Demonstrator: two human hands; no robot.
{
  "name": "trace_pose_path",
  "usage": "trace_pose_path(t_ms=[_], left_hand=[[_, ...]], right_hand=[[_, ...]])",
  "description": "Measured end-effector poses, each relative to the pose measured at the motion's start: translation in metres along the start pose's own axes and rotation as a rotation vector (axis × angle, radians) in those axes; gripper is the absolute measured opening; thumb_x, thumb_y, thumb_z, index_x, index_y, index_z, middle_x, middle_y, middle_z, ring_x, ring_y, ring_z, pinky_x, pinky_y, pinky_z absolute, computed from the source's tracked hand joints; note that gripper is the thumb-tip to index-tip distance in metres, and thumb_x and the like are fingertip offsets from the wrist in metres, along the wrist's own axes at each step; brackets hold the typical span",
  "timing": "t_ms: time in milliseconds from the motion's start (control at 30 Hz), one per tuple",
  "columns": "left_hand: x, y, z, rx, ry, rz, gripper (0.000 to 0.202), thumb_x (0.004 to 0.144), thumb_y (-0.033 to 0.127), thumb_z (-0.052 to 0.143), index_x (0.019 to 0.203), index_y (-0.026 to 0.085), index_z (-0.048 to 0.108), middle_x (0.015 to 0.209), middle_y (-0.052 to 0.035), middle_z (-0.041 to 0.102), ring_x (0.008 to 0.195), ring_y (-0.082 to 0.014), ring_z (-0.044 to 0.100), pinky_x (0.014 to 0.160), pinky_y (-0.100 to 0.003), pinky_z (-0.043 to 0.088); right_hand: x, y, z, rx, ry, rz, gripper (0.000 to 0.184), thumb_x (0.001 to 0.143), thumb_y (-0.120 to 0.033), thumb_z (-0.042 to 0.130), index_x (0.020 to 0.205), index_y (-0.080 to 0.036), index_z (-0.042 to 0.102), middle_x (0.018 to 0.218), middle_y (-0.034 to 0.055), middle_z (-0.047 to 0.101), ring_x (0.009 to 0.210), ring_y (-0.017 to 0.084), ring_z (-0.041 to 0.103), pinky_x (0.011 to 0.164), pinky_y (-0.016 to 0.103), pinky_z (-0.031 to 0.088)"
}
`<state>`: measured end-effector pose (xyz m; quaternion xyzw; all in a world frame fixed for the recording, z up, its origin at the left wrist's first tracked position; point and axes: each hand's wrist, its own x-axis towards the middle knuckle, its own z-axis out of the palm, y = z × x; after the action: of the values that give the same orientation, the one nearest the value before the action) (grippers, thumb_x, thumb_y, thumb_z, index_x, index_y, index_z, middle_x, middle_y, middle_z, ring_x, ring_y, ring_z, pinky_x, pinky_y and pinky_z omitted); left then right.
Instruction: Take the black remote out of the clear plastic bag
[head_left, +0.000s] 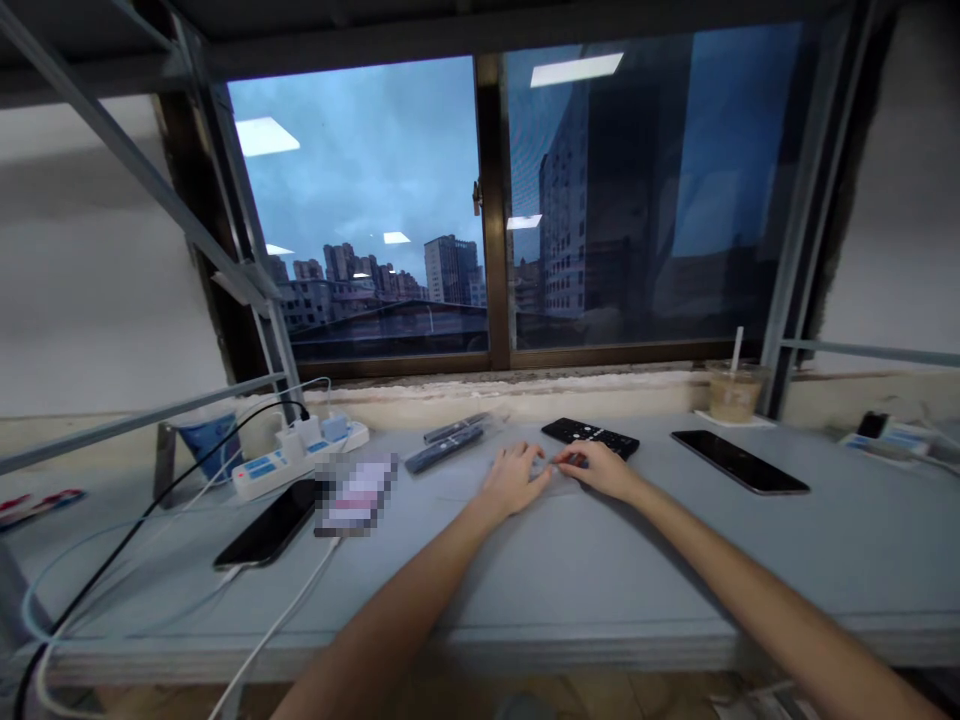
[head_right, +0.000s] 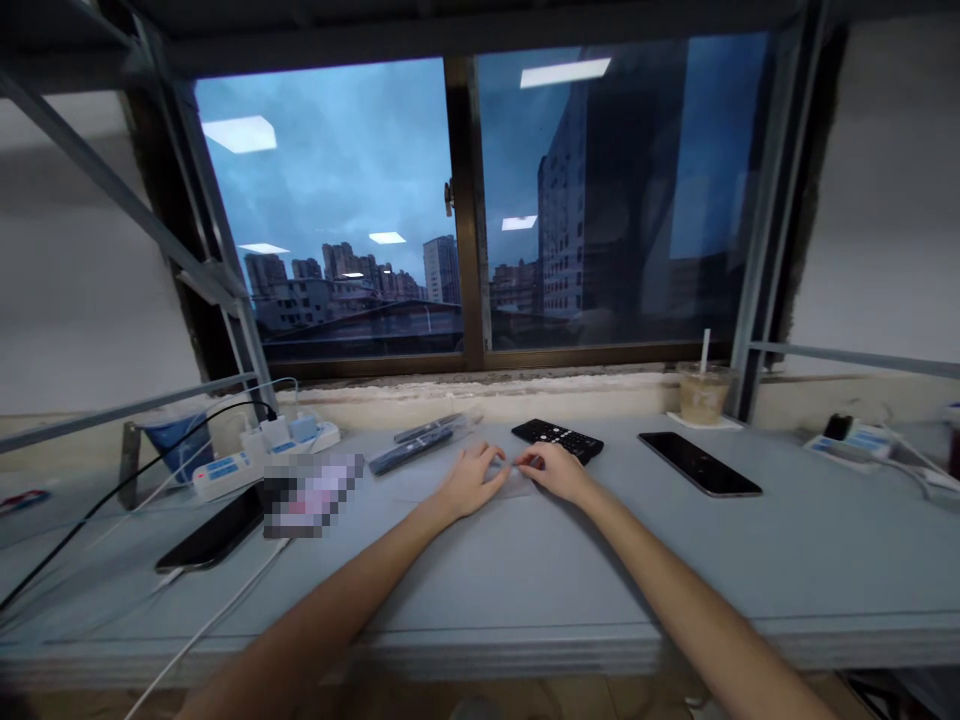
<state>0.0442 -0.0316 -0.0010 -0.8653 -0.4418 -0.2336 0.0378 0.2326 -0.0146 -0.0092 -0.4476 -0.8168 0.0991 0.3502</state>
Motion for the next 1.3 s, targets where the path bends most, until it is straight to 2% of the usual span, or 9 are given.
trace_pose_path(t_ms=[133, 267, 467, 633, 867, 1100, 1300], left_hand=[[-0.002, 0.002, 0.004, -0.043, -0.067, 0.109, 0.029, 0.086, 0.042, 0.039, 0.104, 0.021, 0.049, 0.107, -0.0052, 0.052, 0.097, -0.0200, 0.050, 0.088, -0.037, 0.036], [-0.003, 0.003, 0.001, -0.003, -0.112, 0.152, 0.024, 0.087, 0.037, 0.038, 0.099, 0.021, 0.052, 0.104, -0.0056, 0.052, 0.099, -0.0205, 0.049, 0.088, -0.037, 0.036], [-0.003, 0.004, -0.007, 0.031, -0.138, 0.197, 0.024, 0.087, 0.035, 0.038, 0.100, 0.021, 0.052, 0.101, -0.0057, 0.053, 0.099, -0.0195, 0.049, 0.087, -0.033, 0.037], [-0.003, 0.005, -0.006, 0.054, -0.127, 0.207, 0.025, 0.088, 0.036, 0.038, 0.101, 0.021, 0.052, 0.103, -0.0054, 0.053, 0.097, -0.0190, 0.050, 0.086, -0.033, 0.038], [0.002, 0.003, 0.005, 0.143, -0.053, 0.133, 0.036, 0.094, 0.028, 0.020, 0.105, 0.019, 0.053, 0.096, -0.0057, 0.058, 0.092, -0.0184, 0.053, 0.083, -0.033, 0.038], [0.007, 0.003, 0.001, 0.140, 0.082, 0.019, 0.029, 0.092, 0.025, 0.033, 0.101, 0.021, 0.060, 0.100, -0.0043, 0.060, 0.092, -0.0173, 0.054, 0.083, -0.032, 0.036], [0.005, 0.001, -0.001, 0.109, 0.060, -0.015, 0.025, 0.089, 0.022, 0.042, 0.090, 0.023, 0.066, 0.103, -0.0033, 0.059, 0.094, -0.0177, 0.053, 0.084, -0.033, 0.035]], right_hand=[[0.001, 0.000, 0.000, 0.003, 0.023, 0.010, 0.022, 0.078, -0.023, 0.048, 0.092, -0.019, 0.065, 0.088, 0.0060, 0.068, 0.076, 0.018, 0.062, 0.071, 0.030, 0.046], [0.001, 0.000, 0.000, -0.007, 0.061, 0.044, 0.028, 0.080, -0.023, 0.045, 0.103, -0.018, 0.060, 0.085, 0.0068, 0.068, 0.073, 0.017, 0.062, 0.068, 0.029, 0.046], [0.001, -0.004, 0.000, -0.042, 0.064, 0.053, 0.026, 0.078, -0.024, 0.046, 0.098, -0.019, 0.062, 0.087, 0.0061, 0.068, 0.076, 0.018, 0.062, 0.071, 0.031, 0.046], [0.000, -0.007, -0.001, -0.069, 0.043, 0.046, 0.023, 0.078, -0.025, 0.047, 0.093, -0.020, 0.064, 0.087, 0.0054, 0.068, 0.076, 0.018, 0.061, 0.071, 0.030, 0.045], [0.001, -0.009, -0.002, -0.135, 0.068, 0.070, 0.025, 0.079, -0.033, 0.046, 0.088, -0.022, 0.066, 0.089, 0.0046, 0.066, 0.074, 0.017, 0.060, 0.066, 0.028, 0.044], [0.002, -0.007, -0.005, -0.182, 0.116, 0.081, 0.028, 0.080, -0.035, 0.043, 0.080, -0.021, 0.067, 0.088, 0.0047, 0.064, 0.077, 0.018, 0.059, 0.070, 0.028, 0.042], [0.001, -0.008, -0.006, -0.217, 0.091, 0.109, 0.027, 0.079, -0.036, 0.044, 0.076, -0.023, 0.068, 0.090, 0.0027, 0.063, 0.073, 0.016, 0.057, 0.066, 0.027, 0.041]])
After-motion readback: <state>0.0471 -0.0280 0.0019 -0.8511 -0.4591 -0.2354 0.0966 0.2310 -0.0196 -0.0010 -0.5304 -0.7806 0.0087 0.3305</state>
